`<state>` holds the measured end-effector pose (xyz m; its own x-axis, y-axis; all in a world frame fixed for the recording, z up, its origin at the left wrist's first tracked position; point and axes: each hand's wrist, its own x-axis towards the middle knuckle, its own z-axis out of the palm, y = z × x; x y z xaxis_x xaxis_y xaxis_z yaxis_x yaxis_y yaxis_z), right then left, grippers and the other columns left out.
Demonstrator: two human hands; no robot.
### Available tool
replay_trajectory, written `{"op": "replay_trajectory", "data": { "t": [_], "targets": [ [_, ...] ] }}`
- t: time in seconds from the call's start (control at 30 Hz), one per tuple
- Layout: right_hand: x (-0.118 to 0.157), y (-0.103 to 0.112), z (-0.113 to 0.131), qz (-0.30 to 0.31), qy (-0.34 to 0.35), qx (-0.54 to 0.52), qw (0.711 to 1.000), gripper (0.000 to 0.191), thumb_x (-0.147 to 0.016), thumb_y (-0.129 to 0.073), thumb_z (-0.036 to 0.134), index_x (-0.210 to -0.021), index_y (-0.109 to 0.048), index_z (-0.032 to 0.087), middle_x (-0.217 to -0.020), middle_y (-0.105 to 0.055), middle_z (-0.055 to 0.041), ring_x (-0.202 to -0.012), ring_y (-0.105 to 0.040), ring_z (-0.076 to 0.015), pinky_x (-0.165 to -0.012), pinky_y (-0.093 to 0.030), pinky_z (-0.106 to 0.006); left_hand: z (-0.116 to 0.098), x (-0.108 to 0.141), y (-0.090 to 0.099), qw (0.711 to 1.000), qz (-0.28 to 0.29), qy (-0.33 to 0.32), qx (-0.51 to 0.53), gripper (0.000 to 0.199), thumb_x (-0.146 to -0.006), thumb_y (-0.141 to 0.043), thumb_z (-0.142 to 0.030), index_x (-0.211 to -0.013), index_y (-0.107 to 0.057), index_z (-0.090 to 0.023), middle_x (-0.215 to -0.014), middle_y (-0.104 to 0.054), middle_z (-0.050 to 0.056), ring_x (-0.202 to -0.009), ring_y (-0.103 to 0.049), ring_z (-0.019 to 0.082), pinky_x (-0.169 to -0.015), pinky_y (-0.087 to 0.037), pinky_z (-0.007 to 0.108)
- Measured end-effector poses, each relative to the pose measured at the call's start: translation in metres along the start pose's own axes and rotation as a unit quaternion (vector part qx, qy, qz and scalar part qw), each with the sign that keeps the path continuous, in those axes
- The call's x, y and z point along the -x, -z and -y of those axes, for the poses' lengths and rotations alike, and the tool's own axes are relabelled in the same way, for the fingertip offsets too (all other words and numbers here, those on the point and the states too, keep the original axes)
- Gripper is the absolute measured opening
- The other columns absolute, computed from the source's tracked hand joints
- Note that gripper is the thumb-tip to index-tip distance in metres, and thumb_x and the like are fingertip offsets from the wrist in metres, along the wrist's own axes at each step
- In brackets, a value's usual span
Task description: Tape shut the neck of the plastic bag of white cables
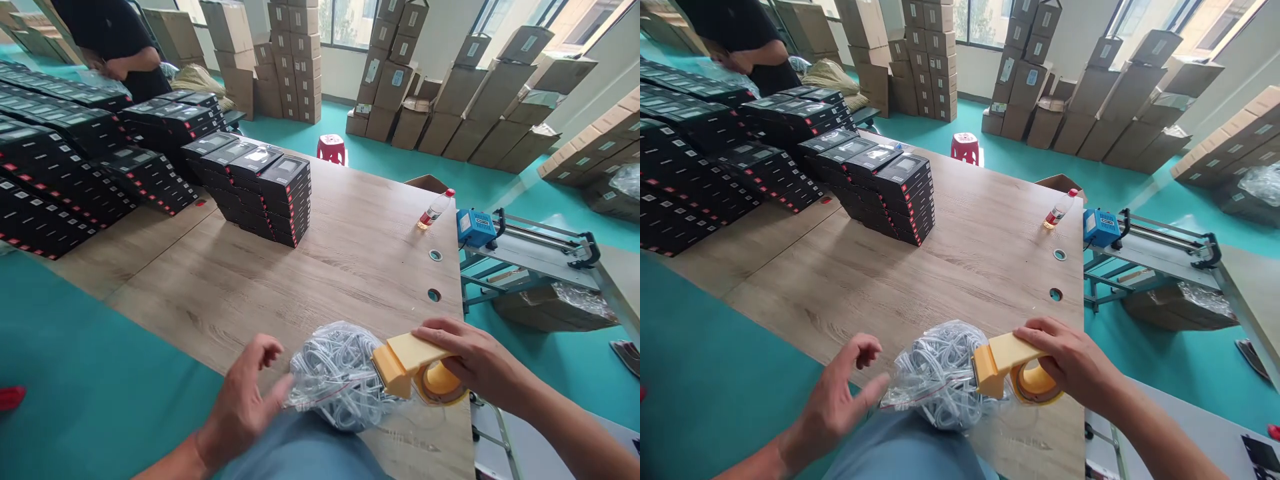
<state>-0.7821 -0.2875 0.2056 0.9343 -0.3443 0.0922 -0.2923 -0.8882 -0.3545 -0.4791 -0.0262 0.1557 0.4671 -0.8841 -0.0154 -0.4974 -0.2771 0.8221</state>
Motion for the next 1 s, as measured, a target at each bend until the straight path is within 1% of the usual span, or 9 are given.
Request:
{"op": "replay_trajectory", "data": {
  "t": [0.07, 0.1, 0.17, 0.27, 0.47, 0.57, 0.73, 0.87, 1.0],
  "targets": [
    [-0.002, 0.001, 0.000, 0.010, -0.004, -0.005, 1.000, 0.051, -0.082, -0.044, 0.008, -0.124, -0.064, 0.028, -0.116, -0.069, -0.0089, -0.096, -0.069, -0.0190, -0.079, -0.058, -0.029, -0.026, 0.000, -0.012, 0.967, 0.032, -0.232, -0.104, 0.050, -0.081, -0.072, -0.043, -0.123, -0.054, -0.021, -0.115, -0.064, 0.010, -0.107, -0.059, 0.028, -0.097, -0.048, 0.044],
    [-0.003, 0.001, 0.000, 0.014, -0.007, -0.009, 1.000, 0.050, -0.082, -0.045, 0.008, -0.124, -0.065, 0.027, -0.116, -0.070, -0.0089, -0.097, -0.070, -0.0190, -0.079, -0.058, -0.029, -0.035, -0.002, -0.021, 0.939, 0.049, -0.307, -0.150, 0.061, -0.077, -0.077, -0.044, -0.127, -0.053, -0.018, -0.117, -0.064, 0.012, -0.108, -0.059, 0.030, -0.097, -0.048, 0.045],
    [-0.004, 0.001, 0.000, 0.017, -0.017, -0.018, 1.000, 0.050, -0.081, -0.045, 0.008, -0.124, -0.065, 0.027, -0.117, -0.070, -0.0089, -0.098, -0.070, -0.0192, -0.080, -0.058, -0.029, -0.044, -0.006, -0.039, 0.896, 0.061, -0.381, -0.221, 0.071, -0.072, -0.083, -0.041, -0.129, -0.052, -0.012, -0.118, -0.066, 0.014, -0.106, -0.061, 0.031, -0.095, -0.050, 0.046],
    [-0.001, -0.001, -0.002, 0.022, -0.033, -0.030, 0.999, 0.052, -0.079, -0.046, 0.008, -0.124, -0.065, 0.026, -0.118, -0.070, -0.0089, -0.100, -0.069, -0.0199, -0.083, -0.058, -0.031, -0.041, -0.015, -0.057, 0.872, 0.050, -0.406, -0.270, 0.060, -0.075, -0.081, -0.027, -0.126, -0.054, -0.010, -0.115, -0.068, 0.014, -0.103, -0.063, 0.030, -0.090, -0.053, 0.044],
    [0.007, -0.003, -0.003, 0.030, -0.082, -0.060, 0.994, 0.056, -0.075, -0.049, 0.007, -0.124, -0.067, 0.028, -0.121, -0.069, -0.0080, -0.103, -0.068, -0.0208, -0.086, -0.056, -0.032, -0.046, -0.022, -0.070, 0.880, 0.058, -0.400, -0.249, 0.039, -0.080, -0.069, -0.021, -0.117, -0.059, -0.012, -0.113, -0.068, 0.013, -0.101, -0.064, 0.030, -0.087, -0.054, 0.043],
    [0.007, -0.004, -0.003, 0.029, -0.094, -0.079, 0.992, 0.055, -0.075, -0.050, 0.008, -0.123, -0.068, 0.028, -0.121, -0.069, -0.0076, -0.104, -0.068, -0.0207, -0.087, -0.055, -0.032, -0.057, -0.025, -0.085, 0.882, 0.061, -0.393, -0.254, 0.024, -0.083, -0.055, -0.010, -0.105, -0.061, -0.014, -0.099, -0.069, 0.011, -0.088, -0.064, 0.027, -0.078, -0.054, 0.040],
    [0.010, -0.007, -0.005, 0.033, -0.112, -0.132, 0.984, 0.050, -0.078, -0.049, 0.009, -0.122, -0.068, 0.025, -0.117, -0.071, -0.0082, -0.102, -0.068, -0.0205, -0.089, -0.053, -0.033, -0.064, -0.041, -0.106, 0.927, 0.143, -0.248, -0.242, 0.024, -0.073, -0.048, -0.001, -0.087, -0.057, -0.019, -0.084, -0.066, 0.007, -0.079, -0.062, 0.025, -0.069, -0.048, 0.035],
    [0.022, -0.013, 0.002, 0.013, -0.156, -0.193, 0.969, 0.043, -0.085, -0.051, 0.017, -0.123, -0.068, 0.023, -0.110, -0.072, -0.0075, -0.095, -0.067, -0.0198, -0.084, -0.053, -0.031, -0.067, -0.058, -0.105, 0.964, 0.173, -0.133, -0.150, 0.019, -0.080, -0.045, -0.004, -0.081, -0.052, -0.021, -0.083, -0.064, 0.006, -0.078, -0.059, 0.022, -0.070, -0.041, 0.032],
    [0.044, -0.025, 0.023, -0.014, -0.230, -0.240, 0.943, 0.040, -0.090, -0.050, 0.024, -0.126, -0.066, 0.026, -0.114, -0.072, -0.0058, -0.096, -0.067, -0.0197, -0.083, -0.055, -0.031, -0.076, -0.065, -0.101, 0.979, 0.175, -0.067, -0.081, 0.020, -0.074, -0.044, -0.002, -0.073, -0.046, -0.021, -0.071, -0.056, 0.001, -0.069, -0.053, 0.019, -0.066, -0.034, 0.030]
  ]
}}
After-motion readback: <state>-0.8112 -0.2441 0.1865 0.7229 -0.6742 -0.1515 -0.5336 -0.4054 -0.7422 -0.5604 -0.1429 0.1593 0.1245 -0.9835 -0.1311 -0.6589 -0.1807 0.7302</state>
